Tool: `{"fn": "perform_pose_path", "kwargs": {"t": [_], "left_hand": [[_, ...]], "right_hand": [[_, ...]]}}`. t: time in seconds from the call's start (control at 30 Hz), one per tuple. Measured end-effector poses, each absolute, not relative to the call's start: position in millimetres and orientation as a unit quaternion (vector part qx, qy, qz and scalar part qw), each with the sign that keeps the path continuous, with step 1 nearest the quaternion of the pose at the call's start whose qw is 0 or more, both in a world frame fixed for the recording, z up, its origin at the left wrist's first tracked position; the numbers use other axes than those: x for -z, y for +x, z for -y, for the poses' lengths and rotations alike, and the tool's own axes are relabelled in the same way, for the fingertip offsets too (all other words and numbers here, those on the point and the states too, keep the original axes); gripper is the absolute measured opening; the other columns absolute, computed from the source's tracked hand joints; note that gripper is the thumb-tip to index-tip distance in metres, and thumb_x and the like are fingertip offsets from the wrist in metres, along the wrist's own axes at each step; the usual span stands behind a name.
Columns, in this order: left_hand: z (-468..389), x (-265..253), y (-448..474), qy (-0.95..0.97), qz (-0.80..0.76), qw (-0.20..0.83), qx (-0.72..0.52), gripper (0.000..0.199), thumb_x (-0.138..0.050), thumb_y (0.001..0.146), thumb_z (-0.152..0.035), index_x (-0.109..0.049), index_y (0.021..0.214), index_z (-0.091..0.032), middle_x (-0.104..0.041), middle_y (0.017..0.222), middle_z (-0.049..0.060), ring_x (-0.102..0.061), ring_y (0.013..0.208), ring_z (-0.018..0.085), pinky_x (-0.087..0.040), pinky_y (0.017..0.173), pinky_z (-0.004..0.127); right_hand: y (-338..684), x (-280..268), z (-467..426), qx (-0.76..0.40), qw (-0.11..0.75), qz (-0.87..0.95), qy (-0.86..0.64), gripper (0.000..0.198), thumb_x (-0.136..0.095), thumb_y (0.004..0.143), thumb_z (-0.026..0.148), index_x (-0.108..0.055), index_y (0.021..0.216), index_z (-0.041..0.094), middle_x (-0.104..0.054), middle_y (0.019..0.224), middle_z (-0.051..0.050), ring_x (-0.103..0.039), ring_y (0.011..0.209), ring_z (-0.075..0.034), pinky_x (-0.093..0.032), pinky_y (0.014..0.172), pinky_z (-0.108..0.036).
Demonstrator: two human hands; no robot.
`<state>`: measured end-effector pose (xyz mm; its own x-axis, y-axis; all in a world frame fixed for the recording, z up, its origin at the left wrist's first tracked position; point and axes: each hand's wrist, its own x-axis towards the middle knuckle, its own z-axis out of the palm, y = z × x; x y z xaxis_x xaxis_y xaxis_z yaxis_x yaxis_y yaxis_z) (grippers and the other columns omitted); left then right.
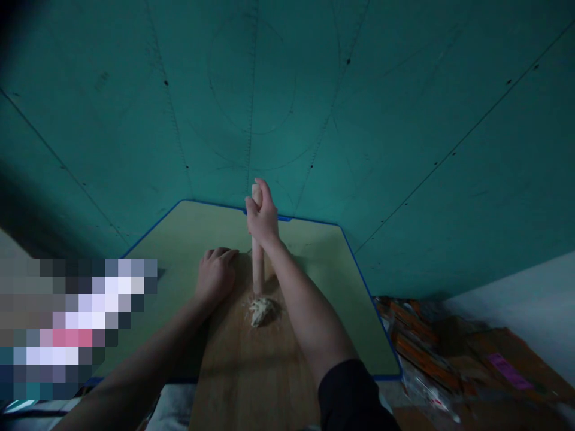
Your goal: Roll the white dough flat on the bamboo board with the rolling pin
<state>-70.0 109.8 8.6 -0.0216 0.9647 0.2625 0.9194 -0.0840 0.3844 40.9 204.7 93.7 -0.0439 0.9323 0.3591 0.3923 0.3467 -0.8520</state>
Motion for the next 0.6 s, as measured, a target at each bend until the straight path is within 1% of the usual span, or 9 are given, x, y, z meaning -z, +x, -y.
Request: {"fn": "perform_pose_path", "kwargs": {"t": [0.1,0.23,0.3,0.43,0.53,0.6], "left_hand": [[-109.6,-8.5,-69.5,0.697,-0.675,0.047,-0.236,0.047,-0.043,0.085,-0.007,-0.071,0.120,-0.020,-0.069,0.120,0.013,-0.057,0.108,0.031,-0.047,0.087,0.043],[-108.8,-10.1,-68.6,0.697,-0.675,0.052,-0.237,0.048,-0.042,0.085,-0.008,-0.071,0.121,-0.019,-0.069,0.120,0.012,-0.056,0.107,0.031,-0.047,0.088,0.042],[-108.5,-11.0,-68.4,0.696,-0.676,0.054,-0.236,0.048,-0.042,0.085,-0.008,-0.071,0.121,-0.019,-0.069,0.120,0.012,-0.056,0.107,0.031,-0.047,0.088,0.042],[-109.3,-10.8,-68.8,0.694,-0.679,0.056,-0.233,0.046,-0.042,0.087,-0.009,-0.071,0.121,-0.019,-0.069,0.120,0.012,-0.056,0.108,0.031,-0.047,0.088,0.042],[-110.4,-9.0,-69.2,0.695,-0.677,0.056,-0.234,0.045,-0.041,0.089,-0.011,-0.071,0.121,-0.018,-0.069,0.121,0.013,-0.056,0.108,0.032,-0.047,0.088,0.043],[-111.1,-7.6,-69.4,0.696,-0.675,0.056,-0.237,0.045,-0.039,0.090,-0.012,-0.071,0.121,-0.017,-0.069,0.121,0.013,-0.056,0.108,0.032,-0.046,0.089,0.043]], "right_hand": [[42.0,-76.4,-201.8,-0.290,0.465,0.657,-0.518,0.050,-0.040,0.099,0.035,-0.032,0.148,0.035,-0.063,0.089,-0.001,-0.061,0.057,-0.014,-0.052,0.047,-0.023],[45.3,-70.4,-190.2,-0.339,0.442,0.644,-0.524,0.052,-0.042,0.095,0.029,-0.034,0.147,0.031,-0.060,0.078,0.001,-0.053,0.045,-0.012,-0.046,0.039,-0.022],[48.2,-78.6,-189.7,-0.340,0.458,0.639,-0.516,0.053,-0.042,0.095,0.029,-0.032,0.147,0.031,-0.058,0.076,0.002,-0.049,0.042,-0.011,-0.044,0.037,-0.022],[55.1,-97.6,-200.9,-0.283,0.515,0.642,-0.492,0.053,-0.042,0.096,0.031,-0.030,0.148,0.033,-0.061,0.085,-0.001,-0.051,0.045,-0.011,-0.045,0.041,-0.022],[57.1,-93.9,-205.0,-0.277,0.516,0.640,-0.498,0.052,-0.043,0.095,0.029,-0.035,0.146,0.030,-0.061,0.085,-0.002,-0.050,0.044,-0.011,-0.043,0.037,-0.022],[56.5,-83.6,-203.1,-0.298,0.498,0.631,-0.515,0.050,-0.044,0.093,0.025,-0.039,0.143,0.026,-0.059,0.081,-0.002,-0.047,0.040,-0.011,-0.038,0.032,-0.022]]}}
